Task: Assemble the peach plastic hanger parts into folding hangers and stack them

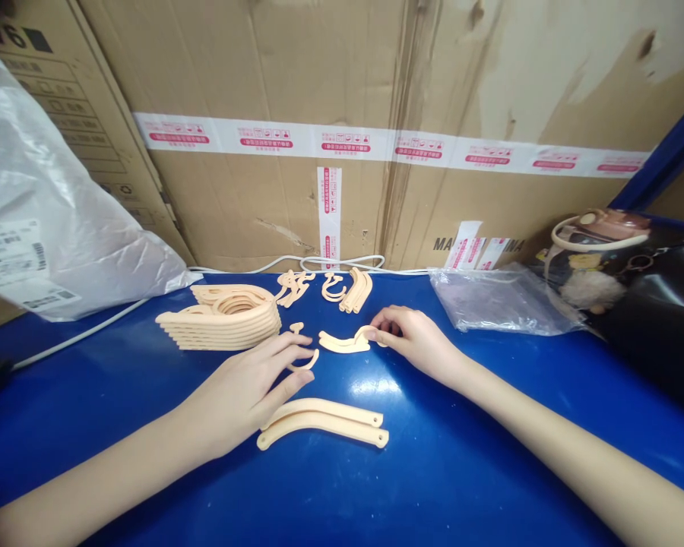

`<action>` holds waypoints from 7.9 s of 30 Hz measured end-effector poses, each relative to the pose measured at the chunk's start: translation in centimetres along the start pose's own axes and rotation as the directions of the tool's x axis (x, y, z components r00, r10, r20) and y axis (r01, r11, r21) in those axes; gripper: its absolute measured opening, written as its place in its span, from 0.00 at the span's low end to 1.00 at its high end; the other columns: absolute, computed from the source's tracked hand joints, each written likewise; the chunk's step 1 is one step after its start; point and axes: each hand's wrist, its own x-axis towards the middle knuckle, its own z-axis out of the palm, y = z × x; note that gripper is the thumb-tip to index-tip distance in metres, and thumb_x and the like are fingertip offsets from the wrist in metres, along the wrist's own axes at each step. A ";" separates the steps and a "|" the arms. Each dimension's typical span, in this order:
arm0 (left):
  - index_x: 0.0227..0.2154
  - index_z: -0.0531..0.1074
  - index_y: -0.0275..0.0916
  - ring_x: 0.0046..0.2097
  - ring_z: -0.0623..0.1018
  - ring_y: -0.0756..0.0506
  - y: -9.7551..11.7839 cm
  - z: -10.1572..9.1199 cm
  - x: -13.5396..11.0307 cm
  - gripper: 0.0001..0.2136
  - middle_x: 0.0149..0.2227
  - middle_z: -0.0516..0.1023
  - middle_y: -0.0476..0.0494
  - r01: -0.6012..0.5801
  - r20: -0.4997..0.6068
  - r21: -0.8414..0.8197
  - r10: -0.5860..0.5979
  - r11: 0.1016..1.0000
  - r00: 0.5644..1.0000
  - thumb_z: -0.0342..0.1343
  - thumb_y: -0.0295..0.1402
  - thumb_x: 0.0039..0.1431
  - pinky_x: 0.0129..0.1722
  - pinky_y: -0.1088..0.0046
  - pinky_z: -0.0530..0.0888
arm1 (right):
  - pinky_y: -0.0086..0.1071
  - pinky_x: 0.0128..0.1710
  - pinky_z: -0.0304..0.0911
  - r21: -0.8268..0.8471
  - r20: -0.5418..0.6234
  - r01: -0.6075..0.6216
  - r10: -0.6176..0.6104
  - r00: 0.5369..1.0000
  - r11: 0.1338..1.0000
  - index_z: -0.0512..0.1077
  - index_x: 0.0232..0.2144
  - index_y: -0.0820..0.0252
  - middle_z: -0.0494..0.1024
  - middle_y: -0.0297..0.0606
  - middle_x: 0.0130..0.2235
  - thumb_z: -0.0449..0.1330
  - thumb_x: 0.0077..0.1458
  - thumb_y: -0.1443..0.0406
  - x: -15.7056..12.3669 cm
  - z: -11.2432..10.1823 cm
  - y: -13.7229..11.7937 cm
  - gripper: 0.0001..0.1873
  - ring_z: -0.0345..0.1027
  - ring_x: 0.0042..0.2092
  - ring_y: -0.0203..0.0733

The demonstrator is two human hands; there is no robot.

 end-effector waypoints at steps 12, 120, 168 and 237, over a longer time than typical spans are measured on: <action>0.57 0.64 0.38 0.64 0.60 0.39 -0.6 0.4 0.2 0.22 0.60 0.66 0.41 -0.117 0.048 0.038 0.116 0.992 0.992 0.42 0.46 0.67 0.62 0.50 0.55 | 0.34 0.32 0.59 -0.058 0.025 0.026 -0.024 0.999 0.998 0.75 0.36 0.58 0.74 0.37 0.32 0.55 0.57 0.47 0.2 -0.4 -0.5 0.21 0.65 0.31 0.40; 0.37 0.71 0.31 0.38 0.73 0.43 1.8 -1.2 -0.3 0.08 0.36 0.75 0.41 -0.533 -0.120 0.494 0.661 0.687 0.741 0.46 0.22 0.65 0.35 0.68 0.70 | 0.35 0.33 0.51 -0.680 0.099 0.556 -0.691 0.716 0.478 0.73 0.41 0.62 0.71 0.37 0.30 0.49 0.66 0.68 -1.0 -0.6 -7.7 0.13 0.61 0.32 0.39; 0.30 0.69 0.36 0.25 0.64 0.55 -0.5 -2.2 -0.2 0.13 0.24 0.65 0.54 0.192 0.175 -0.947 -0.088 0.256 0.981 0.61 0.41 0.55 0.26 0.79 0.62 | 0.25 0.21 0.48 0.692 0.158 -0.124 0.019 0.987 0.711 0.67 0.28 0.60 0.63 0.27 0.24 0.59 0.57 0.52 -1.5 4.0 -5.1 0.17 0.53 0.24 0.29; 0.17 0.60 0.38 0.13 0.63 0.56 0.8 -2.4 -1.4 0.26 0.13 0.66 0.55 0.514 0.537 -0.788 -0.029 0.339 0.843 0.64 0.55 0.40 0.09 0.86 0.59 | 0.26 0.21 0.50 0.637 0.172 -0.135 0.030 0.985 0.759 0.69 0.30 0.61 0.71 0.33 0.28 0.59 0.57 0.53 -1.6 3.8 -5.5 0.16 0.55 0.24 0.30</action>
